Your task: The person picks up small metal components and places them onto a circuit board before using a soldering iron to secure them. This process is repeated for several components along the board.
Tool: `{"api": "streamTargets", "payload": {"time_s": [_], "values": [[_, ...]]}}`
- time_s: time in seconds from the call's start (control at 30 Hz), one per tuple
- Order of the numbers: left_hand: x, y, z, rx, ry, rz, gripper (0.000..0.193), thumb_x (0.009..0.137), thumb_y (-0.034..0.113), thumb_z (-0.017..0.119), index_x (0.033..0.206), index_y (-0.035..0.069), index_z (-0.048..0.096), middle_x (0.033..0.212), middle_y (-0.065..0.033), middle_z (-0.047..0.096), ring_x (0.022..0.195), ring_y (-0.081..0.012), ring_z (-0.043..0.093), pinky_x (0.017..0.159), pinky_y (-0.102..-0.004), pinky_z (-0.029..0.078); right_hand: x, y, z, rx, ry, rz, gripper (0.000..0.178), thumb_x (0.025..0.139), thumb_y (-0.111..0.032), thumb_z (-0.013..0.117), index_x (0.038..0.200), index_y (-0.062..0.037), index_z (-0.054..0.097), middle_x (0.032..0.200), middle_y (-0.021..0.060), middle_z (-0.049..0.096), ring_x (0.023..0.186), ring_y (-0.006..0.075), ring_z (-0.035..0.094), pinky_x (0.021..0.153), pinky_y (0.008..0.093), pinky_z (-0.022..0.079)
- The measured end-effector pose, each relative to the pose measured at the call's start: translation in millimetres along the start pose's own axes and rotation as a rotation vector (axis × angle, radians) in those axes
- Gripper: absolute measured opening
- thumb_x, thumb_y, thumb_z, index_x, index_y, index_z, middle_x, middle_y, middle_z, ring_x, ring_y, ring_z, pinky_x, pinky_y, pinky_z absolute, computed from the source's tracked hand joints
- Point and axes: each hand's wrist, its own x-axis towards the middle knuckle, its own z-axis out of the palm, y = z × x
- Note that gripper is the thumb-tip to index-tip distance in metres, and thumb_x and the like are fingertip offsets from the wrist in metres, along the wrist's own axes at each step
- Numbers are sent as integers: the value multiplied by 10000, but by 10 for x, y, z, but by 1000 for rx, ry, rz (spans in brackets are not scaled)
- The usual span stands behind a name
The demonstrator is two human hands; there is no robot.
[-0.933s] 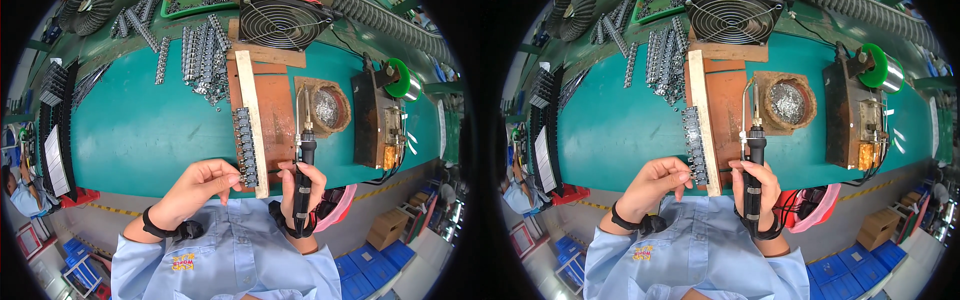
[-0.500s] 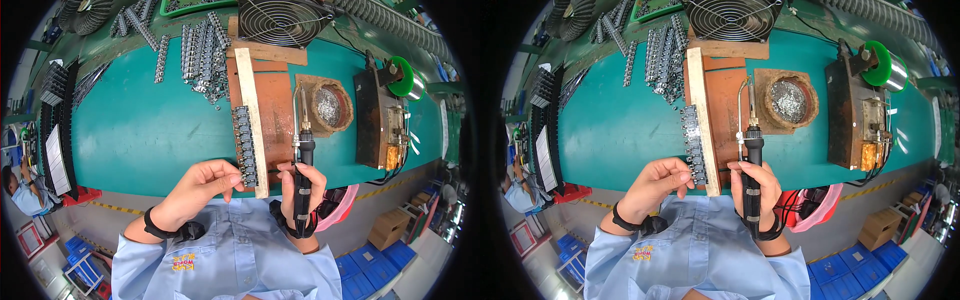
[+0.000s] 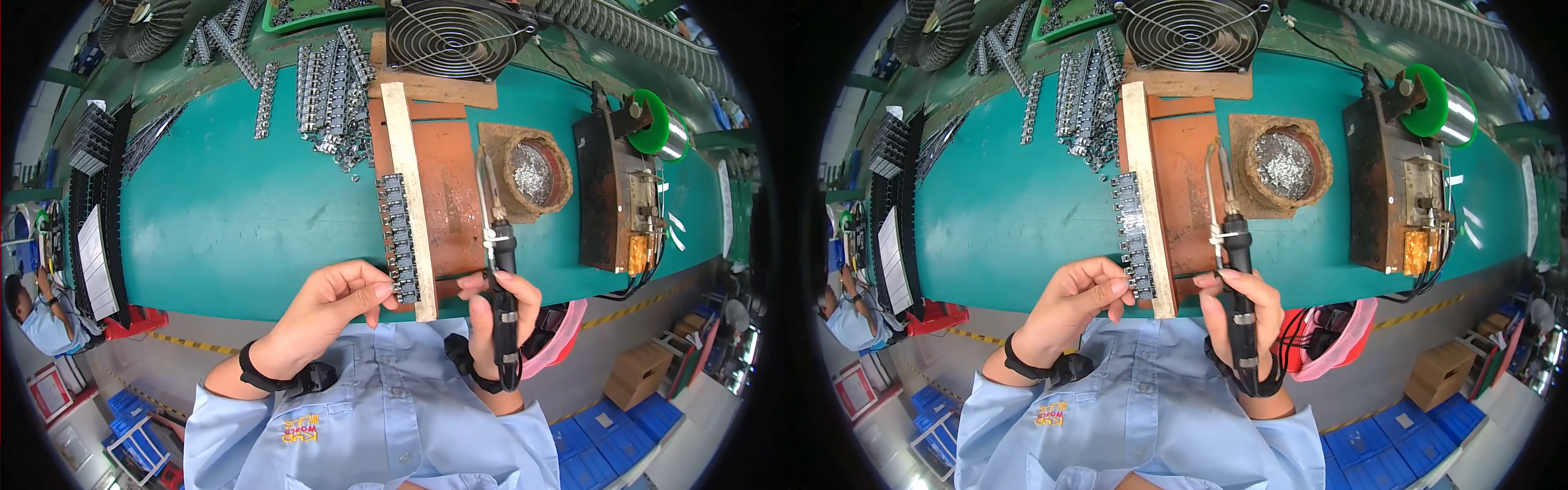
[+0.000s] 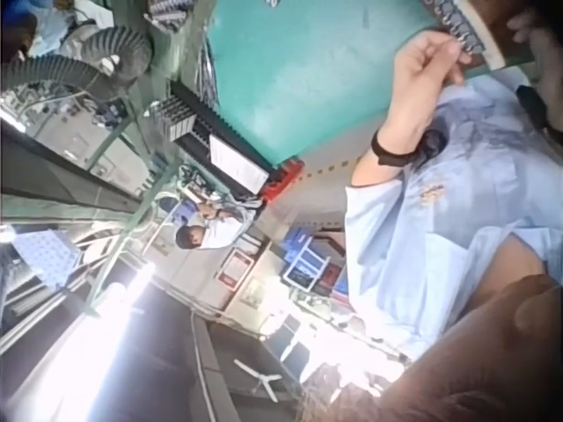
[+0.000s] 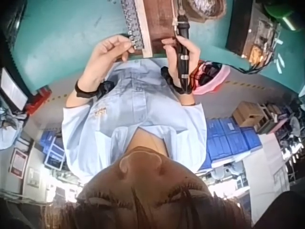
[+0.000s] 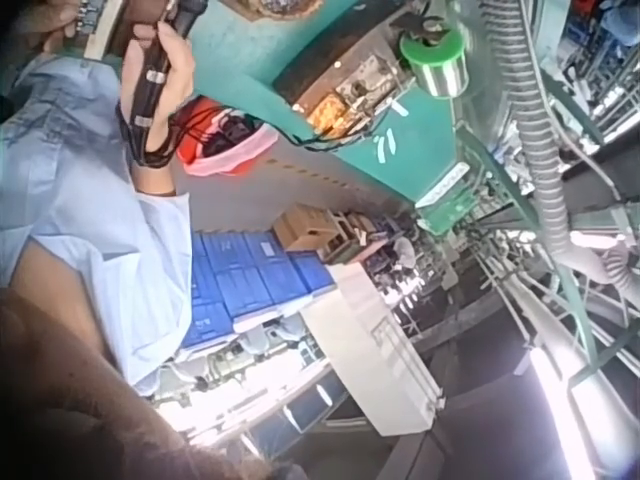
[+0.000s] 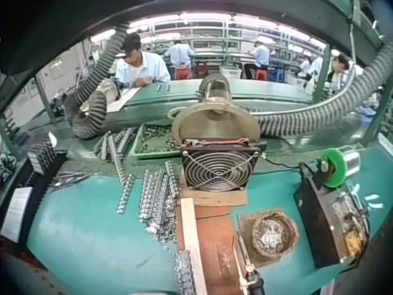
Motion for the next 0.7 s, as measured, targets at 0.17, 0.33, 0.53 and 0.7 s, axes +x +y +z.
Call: {"api": "streamTargets", "payload": {"time_s": [0.17,0.33,0.53,0.7], "values": [[1,0,0,14,3,22,126,859,141,544,853,17,562,778,-46,594,629,-85,511,595,-214,413,-127,-172,-91,53,150,11,460,793,-241,614,1118,-4,390,806,157,578,728,208,567,657,323,457],[-5,13,0,19,-3,29,124,860,138,540,847,16,561,776,-45,592,628,-83,509,598,-213,411,-285,-335,-412,-98,118,-25,555,696,-278,721,1098,15,476,701,114,598,702,199,572,631,319,435],[-16,7,20,28,11,49,124,860,136,539,839,16,560,767,-41,585,627,-80,507,597,-209,409,-217,-386,-515,-75,-273,-135,429,636,-200,735,974,12,577,602,70,581,544,175,538,607,314,411],[-17,23,32,33,10,45,119,860,131,538,838,16,559,762,-39,578,625,-80,504,595,-208,408,-202,-408,-458,-102,-272,-130,352,628,-175,716,909,3,602,568,51,571,469,179,513,594,302,406]]}}
